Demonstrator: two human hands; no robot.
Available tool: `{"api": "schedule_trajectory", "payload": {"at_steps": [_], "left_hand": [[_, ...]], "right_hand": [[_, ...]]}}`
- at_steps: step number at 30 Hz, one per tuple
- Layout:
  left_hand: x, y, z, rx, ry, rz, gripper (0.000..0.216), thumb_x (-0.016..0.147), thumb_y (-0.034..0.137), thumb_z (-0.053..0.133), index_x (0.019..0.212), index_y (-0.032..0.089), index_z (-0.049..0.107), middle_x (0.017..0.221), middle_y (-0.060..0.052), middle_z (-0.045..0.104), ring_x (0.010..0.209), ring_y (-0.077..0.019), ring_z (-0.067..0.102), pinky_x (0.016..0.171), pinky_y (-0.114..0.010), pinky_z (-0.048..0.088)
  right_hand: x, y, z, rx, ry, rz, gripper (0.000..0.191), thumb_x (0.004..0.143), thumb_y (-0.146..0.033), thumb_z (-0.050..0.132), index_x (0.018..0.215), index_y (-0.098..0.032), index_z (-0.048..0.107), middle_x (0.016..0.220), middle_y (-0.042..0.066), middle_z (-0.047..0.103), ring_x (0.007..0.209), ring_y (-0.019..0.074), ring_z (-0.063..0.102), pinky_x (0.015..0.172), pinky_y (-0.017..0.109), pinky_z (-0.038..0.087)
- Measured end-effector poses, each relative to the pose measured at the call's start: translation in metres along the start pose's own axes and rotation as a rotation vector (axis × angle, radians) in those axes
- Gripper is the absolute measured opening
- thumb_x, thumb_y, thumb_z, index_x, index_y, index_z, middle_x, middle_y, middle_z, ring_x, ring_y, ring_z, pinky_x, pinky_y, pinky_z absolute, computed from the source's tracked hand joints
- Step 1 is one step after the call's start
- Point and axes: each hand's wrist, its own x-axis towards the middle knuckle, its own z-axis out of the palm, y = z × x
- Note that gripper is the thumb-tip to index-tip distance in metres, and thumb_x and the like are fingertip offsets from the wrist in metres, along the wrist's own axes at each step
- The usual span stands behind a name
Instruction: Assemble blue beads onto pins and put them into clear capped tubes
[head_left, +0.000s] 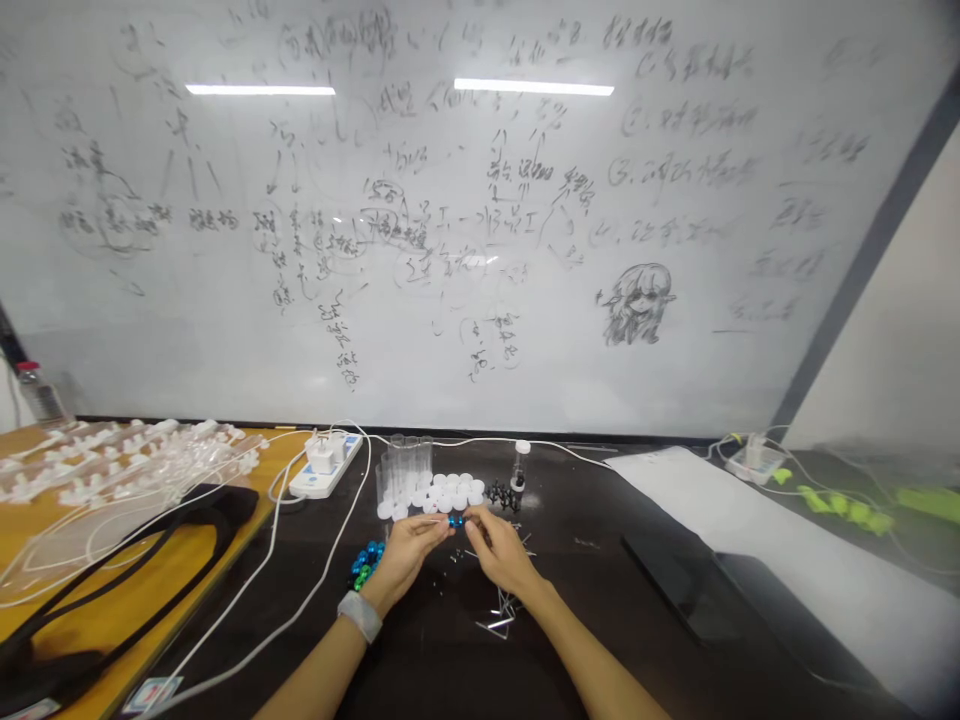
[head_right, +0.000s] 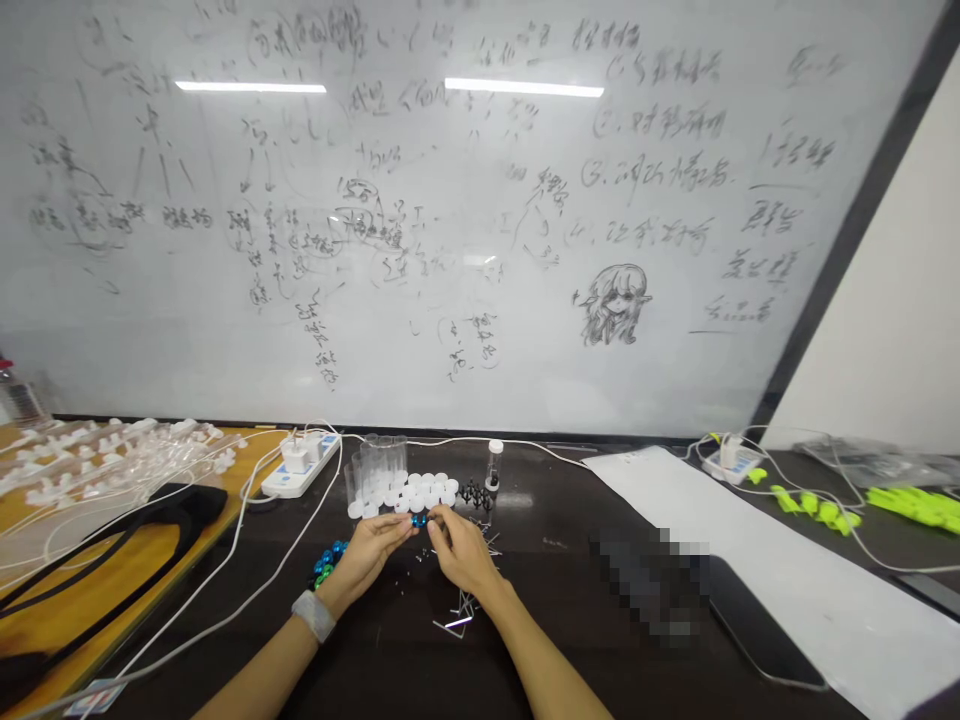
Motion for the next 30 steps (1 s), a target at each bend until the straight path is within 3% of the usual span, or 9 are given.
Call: {"api": "schedule_trajectory", "payload": {"at_steps": [3,9,15,20,25,30], "left_hand": [[0.0002,-0.0001,0.0,-0.006,0.001,-0.004,0.03,0.063,0.027,0.089,0.087,0.012,0.079,0.089,-0.011,0.078,0.086,-0.0216,0.072,0.091,-0.033,0.053],[0.0005,-0.0004,-0.0007,-0.007,-0.001,-0.004,0.029,0.065,0.026,0.088,0.089,0.012,0.078,0.09,-0.011,0.078,0.086,-0.0207,0.072,0.09,-0.031,0.053],[0.0016,-0.002,-0.0013,-0.007,0.004,-0.007,0.031,0.062,0.027,0.089,0.086,0.011,0.078,0.088,-0.011,0.078,0.086,-0.0222,0.073,0.09,-0.033,0.053],[0.0014,-0.0014,-0.0012,-0.006,0.004,-0.006,0.031,0.063,0.026,0.089,0.088,0.011,0.078,0.089,-0.012,0.078,0.085,-0.0214,0.072,0.088,-0.031,0.054],[0.0005,0.0,-0.0004,-0.011,-0.009,0.003,0.027,0.066,0.024,0.087,0.088,0.012,0.078,0.089,-0.011,0.079,0.085,-0.0202,0.072,0.087,-0.029,0.054],[0.0001,0.0009,-0.0002,-0.007,-0.016,0.004,0.026,0.067,0.024,0.086,0.088,0.012,0.078,0.09,-0.01,0.079,0.086,-0.0199,0.072,0.087,-0.028,0.054]], "right_hand": [[0.0,0.0005,-0.0001,-0.02,0.0,-0.001,0.024,0.102,-0.032,0.039,0.099,-0.021,0.059,0.082,0.003,0.065,0.071,0.0185,0.06,0.069,0.028,0.042],[-0.0004,0.0003,0.0008,0.03,-0.02,0.018,0.024,0.099,-0.033,0.045,0.119,-0.022,0.052,0.081,0.001,0.065,0.064,0.0175,0.059,0.062,0.027,0.042],[-0.0001,0.0008,0.0003,-0.016,-0.008,0.002,0.022,0.102,-0.032,0.039,0.101,-0.022,0.059,0.081,0.003,0.065,0.07,0.0188,0.06,0.068,0.028,0.042],[-0.0005,0.0006,-0.0001,0.012,-0.022,0.012,0.021,0.1,-0.031,0.043,0.115,-0.022,0.054,0.08,0.001,0.065,0.066,0.0173,0.059,0.064,0.027,0.041],[-0.0005,0.0021,0.0007,-0.038,-0.011,-0.008,0.023,0.102,-0.032,0.039,0.096,-0.021,0.059,0.077,0.002,0.063,0.068,0.018,0.058,0.067,0.028,0.041],[-0.0005,0.0006,-0.0001,0.005,-0.014,0.009,0.021,0.1,-0.031,0.042,0.115,-0.022,0.055,0.082,0.002,0.065,0.068,0.0177,0.06,0.064,0.027,0.041]]}}
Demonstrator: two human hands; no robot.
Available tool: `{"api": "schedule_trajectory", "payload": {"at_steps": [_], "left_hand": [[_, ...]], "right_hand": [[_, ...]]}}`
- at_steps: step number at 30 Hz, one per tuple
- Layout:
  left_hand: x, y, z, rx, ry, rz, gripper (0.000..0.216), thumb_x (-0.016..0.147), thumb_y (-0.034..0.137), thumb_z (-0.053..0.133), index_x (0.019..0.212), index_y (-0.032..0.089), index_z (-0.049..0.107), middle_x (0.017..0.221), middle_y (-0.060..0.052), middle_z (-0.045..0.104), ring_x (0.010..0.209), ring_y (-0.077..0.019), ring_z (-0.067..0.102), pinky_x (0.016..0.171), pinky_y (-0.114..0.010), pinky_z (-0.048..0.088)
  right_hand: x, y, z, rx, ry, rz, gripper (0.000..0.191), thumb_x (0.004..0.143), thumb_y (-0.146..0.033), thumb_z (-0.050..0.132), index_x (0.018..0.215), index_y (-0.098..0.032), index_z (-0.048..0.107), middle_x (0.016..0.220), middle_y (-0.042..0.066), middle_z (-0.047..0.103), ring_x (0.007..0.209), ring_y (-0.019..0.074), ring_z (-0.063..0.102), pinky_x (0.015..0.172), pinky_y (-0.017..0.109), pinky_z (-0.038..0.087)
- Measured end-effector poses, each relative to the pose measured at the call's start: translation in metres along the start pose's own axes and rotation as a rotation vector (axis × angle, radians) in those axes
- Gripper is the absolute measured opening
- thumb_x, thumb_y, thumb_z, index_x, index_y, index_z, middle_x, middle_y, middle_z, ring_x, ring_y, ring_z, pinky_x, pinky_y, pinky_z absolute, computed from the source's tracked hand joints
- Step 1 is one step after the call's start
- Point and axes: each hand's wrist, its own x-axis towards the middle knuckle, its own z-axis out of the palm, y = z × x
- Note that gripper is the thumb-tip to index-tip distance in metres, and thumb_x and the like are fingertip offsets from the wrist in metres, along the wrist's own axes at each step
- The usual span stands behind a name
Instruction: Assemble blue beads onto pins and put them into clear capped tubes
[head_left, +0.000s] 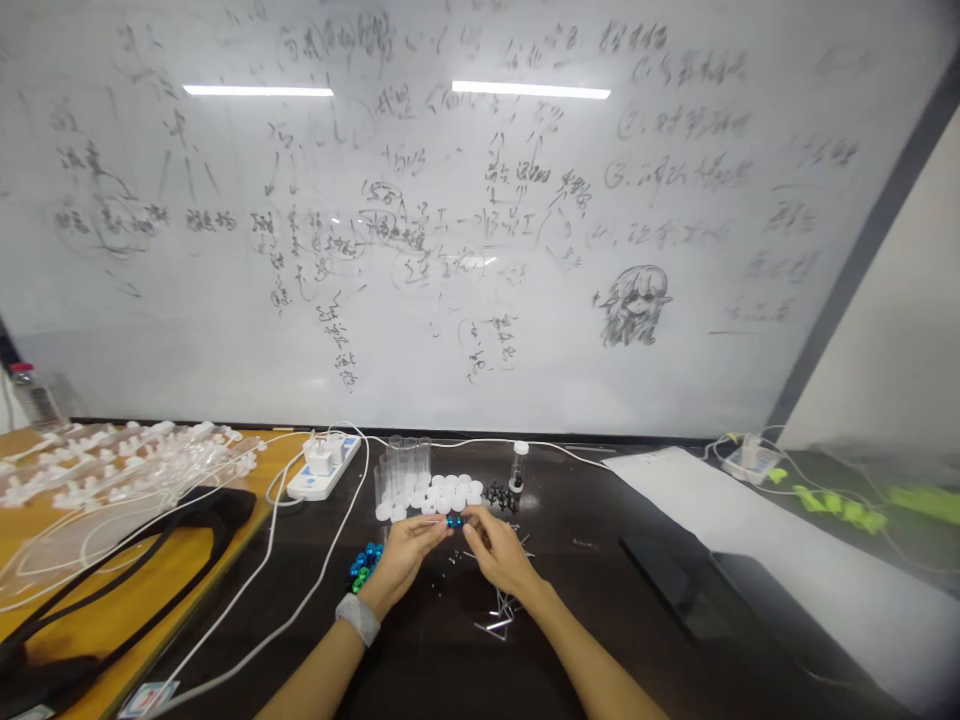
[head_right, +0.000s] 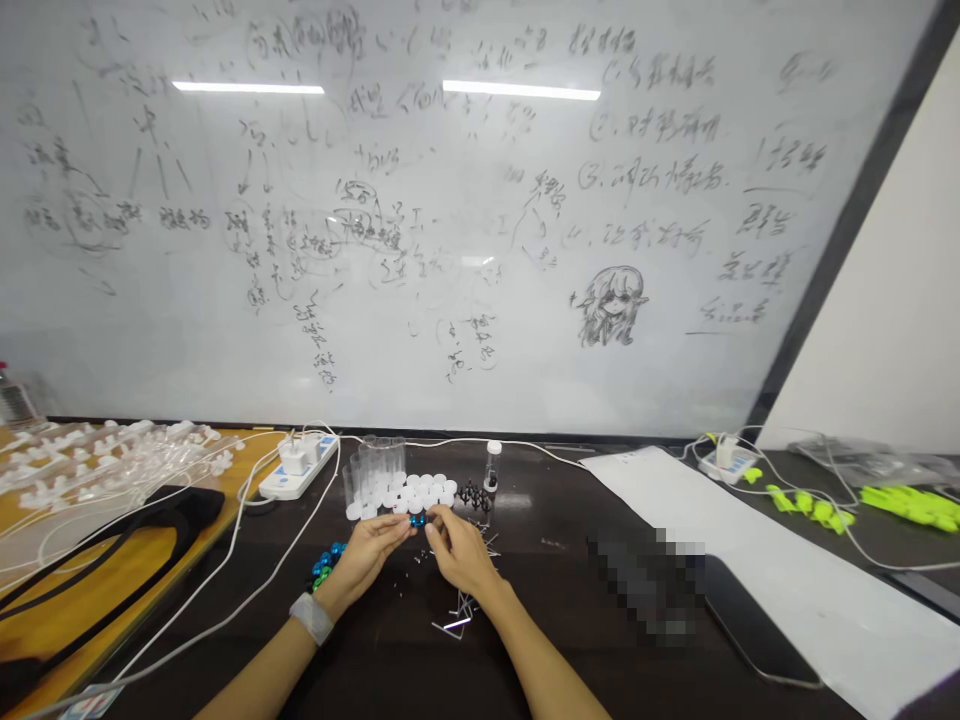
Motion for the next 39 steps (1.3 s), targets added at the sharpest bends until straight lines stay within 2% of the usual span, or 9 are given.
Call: {"api": "schedule_trajectory", "payload": {"at_steps": [5,10,15,20,25,30,35,39], "left_hand": [[0.0007,-0.0015,-0.0014,0.005,0.008,-0.001,0.028,0.065,0.026,0.088,0.088,0.012,0.078,0.089,-0.011,0.079,0.086,-0.0213,0.073,0.088,-0.031,0.054],[0.0014,-0.0019,-0.0018,0.01,0.012,-0.001,0.028,0.065,0.026,0.087,0.088,0.012,0.078,0.089,-0.011,0.078,0.086,-0.0212,0.072,0.088,-0.031,0.054],[0.0002,-0.0009,-0.0003,0.01,0.015,-0.007,0.029,0.065,0.025,0.088,0.088,0.011,0.078,0.09,-0.012,0.078,0.087,-0.0215,0.072,0.089,-0.031,0.053],[-0.0005,-0.0003,0.0001,0.007,0.027,-0.013,0.031,0.063,0.027,0.089,0.088,0.011,0.078,0.088,-0.012,0.078,0.086,-0.0221,0.072,0.09,-0.033,0.053],[0.0006,-0.0006,-0.0007,0.009,0.012,-0.013,0.031,0.063,0.028,0.089,0.087,0.011,0.078,0.09,-0.012,0.078,0.087,-0.0224,0.073,0.092,-0.034,0.053],[0.0005,0.0001,-0.0001,0.006,0.007,-0.009,0.03,0.064,0.027,0.088,0.088,0.012,0.078,0.089,-0.011,0.078,0.087,-0.0212,0.072,0.089,-0.032,0.053],[0.0004,-0.0013,-0.0002,0.0,0.001,-0.009,0.03,0.064,0.026,0.089,0.088,0.011,0.078,0.088,-0.011,0.078,0.086,-0.0207,0.072,0.088,-0.031,0.053],[0.0005,-0.0012,-0.0001,0.008,0.009,-0.012,0.03,0.064,0.026,0.088,0.088,0.012,0.078,0.088,-0.011,0.078,0.086,-0.021,0.072,0.088,-0.031,0.053]], "right_hand": [[0.0003,0.0008,-0.0002,-0.047,0.002,-0.02,0.024,0.102,-0.031,0.039,0.096,-0.022,0.06,0.079,0.002,0.064,0.069,0.0178,0.059,0.068,0.028,0.042],[0.0001,0.0004,-0.0004,0.007,-0.01,0.002,0.021,0.099,-0.03,0.045,0.117,-0.022,0.053,0.081,0.001,0.065,0.067,0.0166,0.06,0.064,0.026,0.042],[0.0005,-0.0002,-0.001,-0.03,0.006,-0.014,0.021,0.101,-0.03,0.041,0.102,-0.022,0.06,0.08,0.002,0.065,0.069,0.0175,0.06,0.068,0.028,0.043],[0.0002,-0.0014,-0.0012,0.013,-0.013,0.007,0.023,0.099,-0.032,0.045,0.117,-0.022,0.054,0.082,0.002,0.066,0.065,0.0173,0.059,0.062,0.027,0.043],[0.0009,-0.0002,-0.0015,-0.035,0.003,-0.015,0.026,0.102,-0.032,0.036,0.098,-0.021,0.06,0.078,0.003,0.064,0.07,0.0183,0.06,0.068,0.028,0.043],[0.001,0.0009,-0.0011,-0.006,-0.001,0.009,0.021,0.099,-0.032,0.045,0.114,-0.021,0.054,0.077,0.0,0.064,0.063,0.0167,0.058,0.062,0.026,0.041],[0.0011,-0.001,-0.002,-0.044,0.008,-0.01,0.026,0.102,-0.032,0.037,0.095,-0.021,0.059,0.076,0.002,0.064,0.068,0.0177,0.06,0.066,0.027,0.042],[0.001,-0.0009,-0.0014,-0.006,0.013,0.009,0.02,0.099,-0.033,0.044,0.111,-0.021,0.056,0.076,0.001,0.065,0.064,0.0171,0.059,0.063,0.027,0.042]]}}
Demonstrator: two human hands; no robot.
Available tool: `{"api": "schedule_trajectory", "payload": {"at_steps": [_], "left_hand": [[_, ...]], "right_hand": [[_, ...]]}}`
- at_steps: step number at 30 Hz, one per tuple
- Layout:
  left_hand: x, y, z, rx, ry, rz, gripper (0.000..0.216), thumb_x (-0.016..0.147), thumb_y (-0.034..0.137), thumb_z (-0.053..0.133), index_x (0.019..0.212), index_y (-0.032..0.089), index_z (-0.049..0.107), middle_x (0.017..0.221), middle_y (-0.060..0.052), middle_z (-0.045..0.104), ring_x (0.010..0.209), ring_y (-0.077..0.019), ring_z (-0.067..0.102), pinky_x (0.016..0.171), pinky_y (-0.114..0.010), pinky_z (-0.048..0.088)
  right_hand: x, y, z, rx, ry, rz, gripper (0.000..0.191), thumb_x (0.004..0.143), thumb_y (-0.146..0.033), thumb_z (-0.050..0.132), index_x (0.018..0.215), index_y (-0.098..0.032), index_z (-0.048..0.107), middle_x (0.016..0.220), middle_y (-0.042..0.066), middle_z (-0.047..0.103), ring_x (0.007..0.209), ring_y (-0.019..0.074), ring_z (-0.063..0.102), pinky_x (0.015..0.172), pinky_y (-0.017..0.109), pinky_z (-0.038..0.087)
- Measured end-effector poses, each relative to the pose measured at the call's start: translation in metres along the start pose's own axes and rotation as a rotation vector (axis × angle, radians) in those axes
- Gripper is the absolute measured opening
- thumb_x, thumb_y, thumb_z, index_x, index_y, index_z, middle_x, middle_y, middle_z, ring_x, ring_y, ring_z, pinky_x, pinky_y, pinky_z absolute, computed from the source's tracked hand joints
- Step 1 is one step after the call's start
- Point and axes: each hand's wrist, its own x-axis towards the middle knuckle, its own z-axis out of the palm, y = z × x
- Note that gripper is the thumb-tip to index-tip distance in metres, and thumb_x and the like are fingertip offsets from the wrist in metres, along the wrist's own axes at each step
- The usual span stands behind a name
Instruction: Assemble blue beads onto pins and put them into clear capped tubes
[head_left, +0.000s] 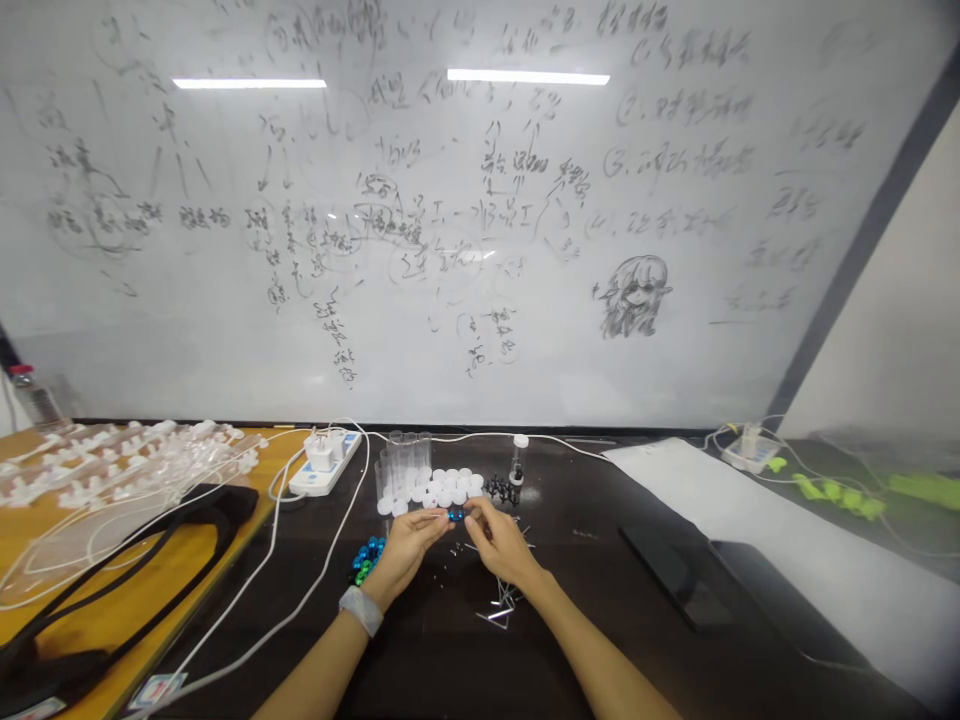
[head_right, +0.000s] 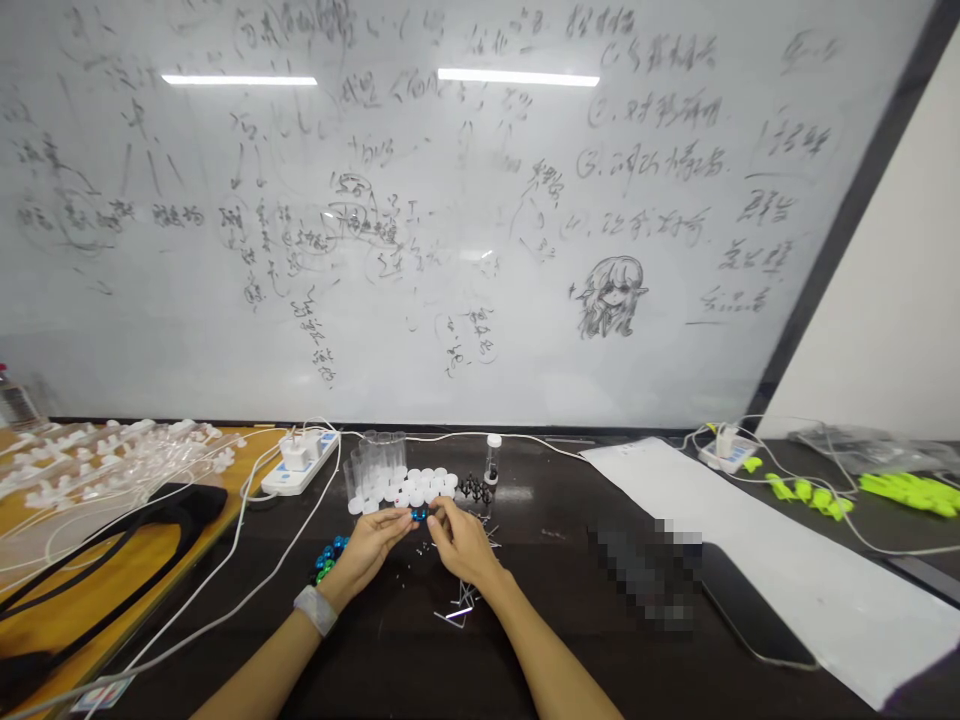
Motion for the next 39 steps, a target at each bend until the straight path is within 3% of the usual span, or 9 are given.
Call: {"api": "schedule_trajectory", "payload": {"at_steps": [2,6,11,15,20,25,31,36,39], "left_hand": [[-0.0001,0.0004,0.0001,-0.002,-0.003,0.002,0.03,0.064,0.026,0.088,0.088,0.012,0.078,0.089,-0.011,0.078,0.086,-0.0211,0.072,0.089,-0.032,0.053],[-0.0005,0.0008,0.0002,0.002,0.01,-0.008,0.032,0.062,0.027,0.089,0.087,0.011,0.077,0.088,-0.012,0.078,0.086,-0.0224,0.072,0.09,-0.033,0.053],[-0.0008,0.0012,0.0007,-0.001,0.011,-0.011,0.035,0.061,0.028,0.09,0.088,0.011,0.077,0.089,-0.013,0.078,0.086,-0.0224,0.072,0.09,-0.033,0.053],[-0.0008,0.0008,0.0005,-0.006,-0.005,0.0,0.032,0.062,0.028,0.089,0.086,0.011,0.078,0.089,-0.012,0.078,0.086,-0.0222,0.072,0.091,-0.034,0.053],[-0.0002,-0.0008,-0.0006,-0.004,0.009,-0.004,0.033,0.062,0.028,0.089,0.088,0.011,0.077,0.089,-0.012,0.078,0.087,-0.0225,0.072,0.09,-0.033,0.053],[-0.0006,-0.0003,-0.0004,0.003,0.002,-0.005,0.033,0.063,0.029,0.089,0.088,0.012,0.077,0.09,-0.012,0.078,0.087,-0.0229,0.072,0.091,-0.034,0.053],[-0.001,0.0003,0.0,-0.001,-0.012,0.007,0.029,0.065,0.026,0.088,0.088,0.012,0.077,0.088,-0.011,0.078,0.087,-0.0214,0.072,0.09,-0.032,0.053],[-0.0009,0.0005,0.0004,-0.005,-0.005,0.004,0.029,0.064,0.027,0.088,0.087,0.012,0.077,0.09,-0.011,0.078,0.088,-0.0222,0.072,0.092,-0.034,0.053],[-0.0006,0.0009,0.0006,-0.005,0.0,-0.001,0.031,0.063,0.028,0.089,0.087,0.012,0.077,0.089,-0.011,0.078,0.088,-0.0226,0.072,0.093,-0.035,0.052]], "right_hand": [[0.0001,0.0005,0.0007,0.004,-0.005,-0.009,0.02,0.099,-0.033,0.045,0.112,-0.022,0.055,0.077,0.001,0.065,0.064,0.0166,0.059,0.063,0.027,0.043],[0.0005,0.0008,0.001,-0.035,0.001,-0.024,0.025,0.101,-0.032,0.038,0.096,-0.021,0.06,0.076,0.002,0.065,0.067,0.0174,0.059,0.066,0.028,0.042],[-0.0002,-0.0007,0.0003,0.005,-0.018,0.001,0.021,0.099,-0.035,0.045,0.112,-0.022,0.055,0.076,0.001,0.065,0.063,0.0172,0.059,0.062,0.027,0.043],[-0.0004,-0.0007,0.0,-0.032,-0.023,-0.011,0.023,0.101,-0.033,0.039,0.1,-0.022,0.059,0.075,0.002,0.064,0.066,0.0177,0.059,0.065,0.028,0.043],[-0.0006,0.0,0.0009,0.007,-0.025,-0.007,0.021,0.098,-0.033,0.045,0.114,-0.022,0.054,0.077,0.0,0.065,0.062,0.0168,0.059,0.062,0.027,0.043],[-0.0004,0.0002,0.0007,-0.038,-0.026,-0.021,0.025,0.102,-0.033,0.038,0.098,-0.022,0.06,0.075,0.002,0.064,0.066,0.018,0.06,0.066,0.028,0.043],[-0.0008,0.0003,0.0007,0.025,-0.028,-0.001,0.021,0.098,-0.033,0.046,0.114,-0.022,0.053,0.079,0.001,0.065,0.062,0.0166,0.059,0.062,0.027,0.043],[-0.0006,-0.0001,0.0007,-0.021,-0.02,-0.011,0.022,0.101,-0.033,0.04,0.098,-0.022,0.059,0.073,0.001,0.063,0.064,0.018,0.059,0.065,0.028,0.042],[-0.0006,-0.0003,0.0004,-0.004,-0.019,-0.003,0.02,0.1,-0.033,0.041,0.105,-0.022,0.057,0.076,0.001,0.064,0.064,0.0176,0.059,0.064,0.028,0.042]]}}
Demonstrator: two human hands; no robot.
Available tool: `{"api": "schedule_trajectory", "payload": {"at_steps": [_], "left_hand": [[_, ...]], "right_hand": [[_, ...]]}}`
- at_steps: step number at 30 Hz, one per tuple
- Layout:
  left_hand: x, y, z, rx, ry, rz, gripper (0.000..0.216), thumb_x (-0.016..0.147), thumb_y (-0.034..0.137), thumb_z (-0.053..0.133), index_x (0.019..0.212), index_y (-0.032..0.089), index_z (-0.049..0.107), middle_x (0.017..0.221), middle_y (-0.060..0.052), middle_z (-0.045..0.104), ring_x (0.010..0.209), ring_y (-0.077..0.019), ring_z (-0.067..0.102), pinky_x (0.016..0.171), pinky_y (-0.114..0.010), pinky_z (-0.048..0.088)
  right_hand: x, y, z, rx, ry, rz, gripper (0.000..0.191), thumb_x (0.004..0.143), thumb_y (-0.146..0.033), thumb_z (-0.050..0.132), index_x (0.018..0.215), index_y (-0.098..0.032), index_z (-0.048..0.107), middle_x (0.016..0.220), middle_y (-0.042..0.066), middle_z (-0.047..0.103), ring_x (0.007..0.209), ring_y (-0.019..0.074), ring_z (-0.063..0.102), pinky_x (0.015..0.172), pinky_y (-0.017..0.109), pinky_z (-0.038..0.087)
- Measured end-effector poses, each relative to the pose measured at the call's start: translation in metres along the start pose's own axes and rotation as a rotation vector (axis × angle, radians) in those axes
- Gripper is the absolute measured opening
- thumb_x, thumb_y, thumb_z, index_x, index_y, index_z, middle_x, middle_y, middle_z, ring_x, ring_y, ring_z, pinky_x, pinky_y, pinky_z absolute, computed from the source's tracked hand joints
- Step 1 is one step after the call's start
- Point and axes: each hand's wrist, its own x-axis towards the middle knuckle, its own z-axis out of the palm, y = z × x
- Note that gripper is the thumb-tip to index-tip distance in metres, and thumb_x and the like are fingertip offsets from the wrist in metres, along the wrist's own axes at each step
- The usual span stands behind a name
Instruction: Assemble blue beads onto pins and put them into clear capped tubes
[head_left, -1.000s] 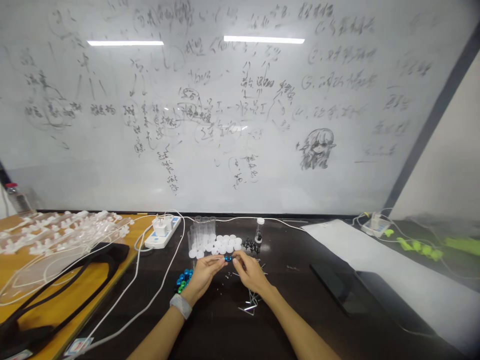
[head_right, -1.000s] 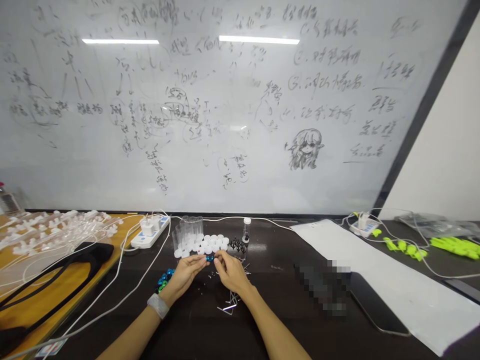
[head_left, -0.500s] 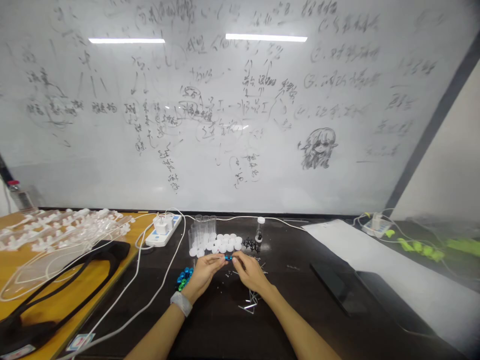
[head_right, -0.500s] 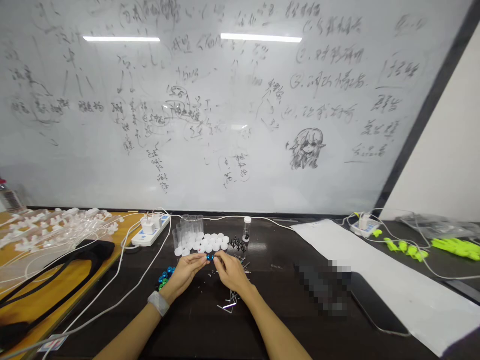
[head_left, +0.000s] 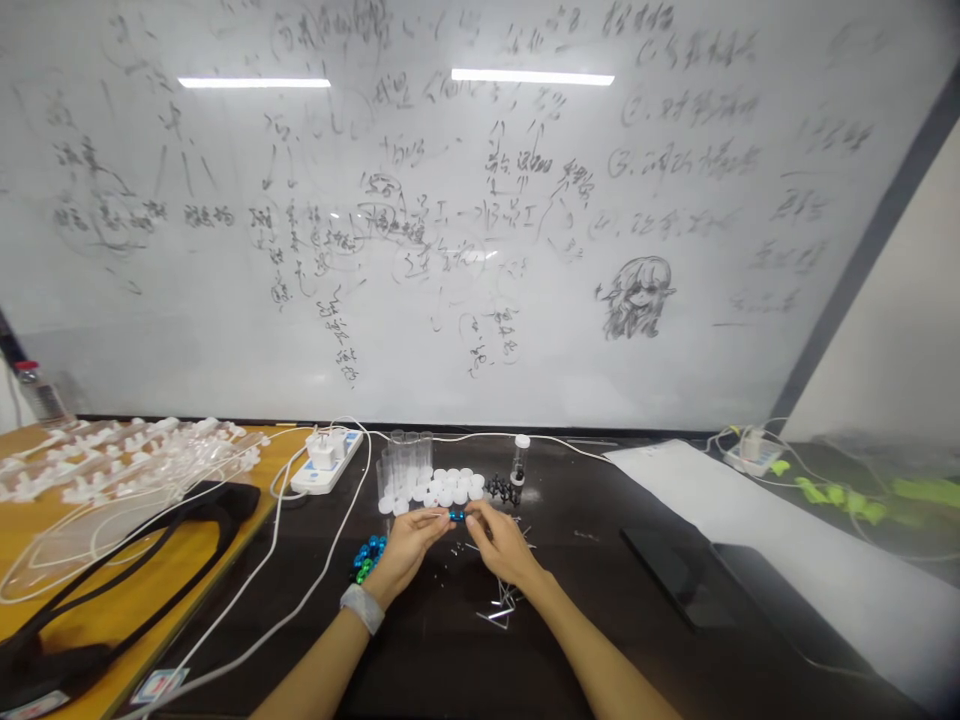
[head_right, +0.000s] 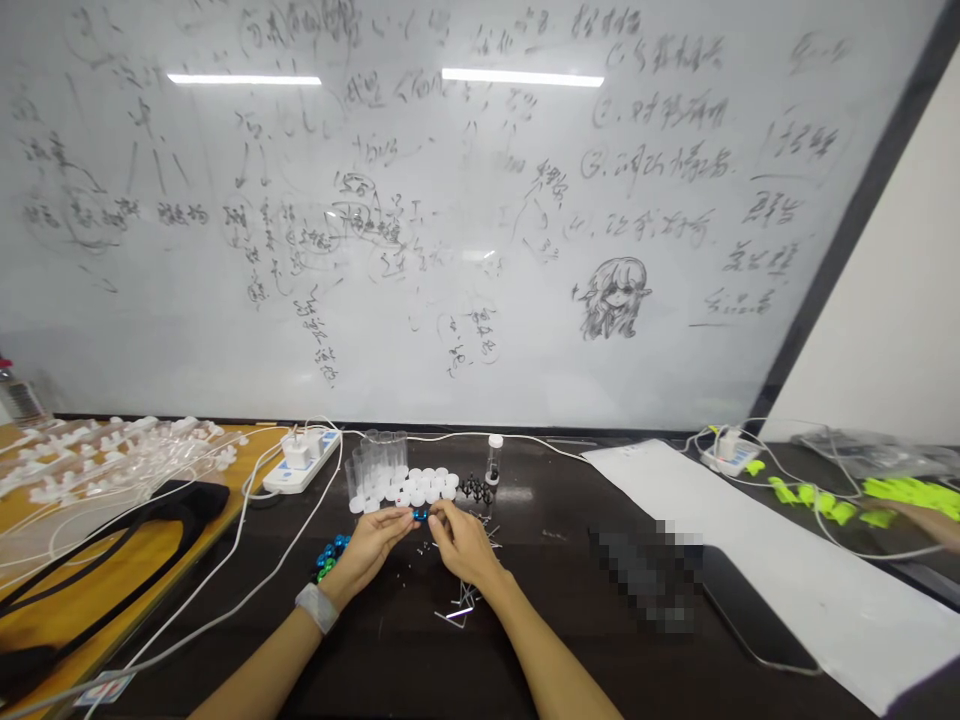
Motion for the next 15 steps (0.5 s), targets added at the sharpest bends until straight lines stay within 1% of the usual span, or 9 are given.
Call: {"api": "schedule_trajectory", "payload": {"at_steps": [2,3,5,7,8,9,12,13,15], "left_hand": [[0.0003,-0.0001,-0.0001,0.0,0.005,-0.002,0.032,0.063,0.028,0.089,0.087,0.012,0.077,0.088,-0.011,0.078,0.087,-0.0224,0.072,0.093,-0.035,0.052],[0.0004,-0.0003,-0.0002,-0.001,0.005,-0.001,0.032,0.062,0.028,0.089,0.087,0.012,0.078,0.088,-0.011,0.078,0.087,-0.0222,0.072,0.092,-0.035,0.052],[0.0003,-0.0008,-0.0006,0.0,0.0,0.002,0.031,0.063,0.028,0.089,0.086,0.012,0.078,0.088,-0.011,0.078,0.086,-0.0216,0.072,0.092,-0.034,0.053],[0.0,-0.0013,-0.0008,0.004,-0.007,0.006,0.029,0.064,0.027,0.088,0.087,0.012,0.077,0.088,-0.01,0.078,0.086,-0.0212,0.072,0.091,-0.033,0.053],[-0.0002,-0.0013,-0.0008,0.006,-0.01,0.006,0.029,0.065,0.027,0.088,0.087,0.012,0.077,0.089,-0.01,0.078,0.087,-0.0211,0.072,0.091,-0.033,0.053],[-0.0003,-0.0013,-0.0008,0.008,-0.012,0.007,0.029,0.066,0.027,0.087,0.088,0.012,0.077,0.089,-0.01,0.078,0.087,-0.021,0.072,0.091,-0.032,0.053],[-0.0002,-0.0011,-0.0008,0.007,-0.016,0.009,0.028,0.066,0.026,0.087,0.088,0.012,0.077,0.089,-0.01,0.078,0.087,-0.0208,0.072,0.091,-0.032,0.053],[0.0001,-0.0011,-0.0009,0.005,-0.015,0.01,0.028,0.066,0.026,0.087,0.088,0.012,0.077,0.088,-0.01,0.078,0.087,-0.0207,0.072,0.091,-0.032,0.053],[0.0006,-0.0012,-0.0011,0.002,-0.013,0.008,0.027,0.066,0.025,0.087,0.088,0.012,0.077,0.088,-0.01,0.078,0.086,-0.0201,0.072,0.089,-0.031,0.053]], "right_hand": [[0.0,-0.0001,0.0,0.018,-0.011,0.002,0.02,0.099,-0.034,0.045,0.113,-0.022,0.054,0.078,0.001,0.064,0.062,0.0171,0.058,0.062,0.027,0.042],[0.0,-0.0001,0.0001,0.017,-0.015,-0.001,0.02,0.099,-0.034,0.045,0.113,-0.022,0.054,0.078,0.001,0.064,0.062,0.0171,0.058,0.062,0.027,0.042],[0.0002,0.0,0.0001,-0.006,-0.015,-0.011,0.019,0.1,-0.034,0.043,0.106,-0.022,0.057,0.077,0.001,0.063,0.064,0.0174,0.058,0.064,0.027,0.042],[0.0006,0.0002,-0.0002,-0.033,-0.006,-0.019,0.023,0.101,-0.033,0.039,0.096,-0.022,0.059,0.075,0.002,0.063,0.066,0.0177,0.058,0.065,0.027,0.041],[0.0007,0.0004,-0.0004,-0.038,-0.003,-0.019,0.024,0.101,-0.033,0.038,0.095,-0.022,0.059,0.075,0.001,0.062,0.066,0.0175,0.058,0.065,0.027,0.041],[0.0007,0.0005,-0.0006,-0.034,-0.003,-0.016,0.023,0.101,-0.033,0.039,0.096,-0.022,0.059,0.075,0.001,0.063,0.065,0.0172,0.058,0.065,0.027,0.041],[0.0005,0.0006,-0.0002,0.003,-0.015,-0.003,0.019,0.099,-0.033,0.045,0.11,-0.022,0.055,0.075,0.0,0.064,0.061,0.0162,0.057,0.061,0.026,0.041],[0.0004,0.0006,0.0001,0.007,-0.018,-0.003,0.02,0.098,-0.033,0.046,0.112,-0.022,0.055,0.076,0.0,0.064,0.06,0.0161,0.057,0.061,0.026,0.041],[0.0001,0.0006,0.0008,-0.012,-0.021,-0.007,0.018,0.098,-0.034,0.045,0.107,-0.022,0.056,0.074,0.0,0.063,0.061,0.0167,0.058,0.062,0.026,0.041]]}}
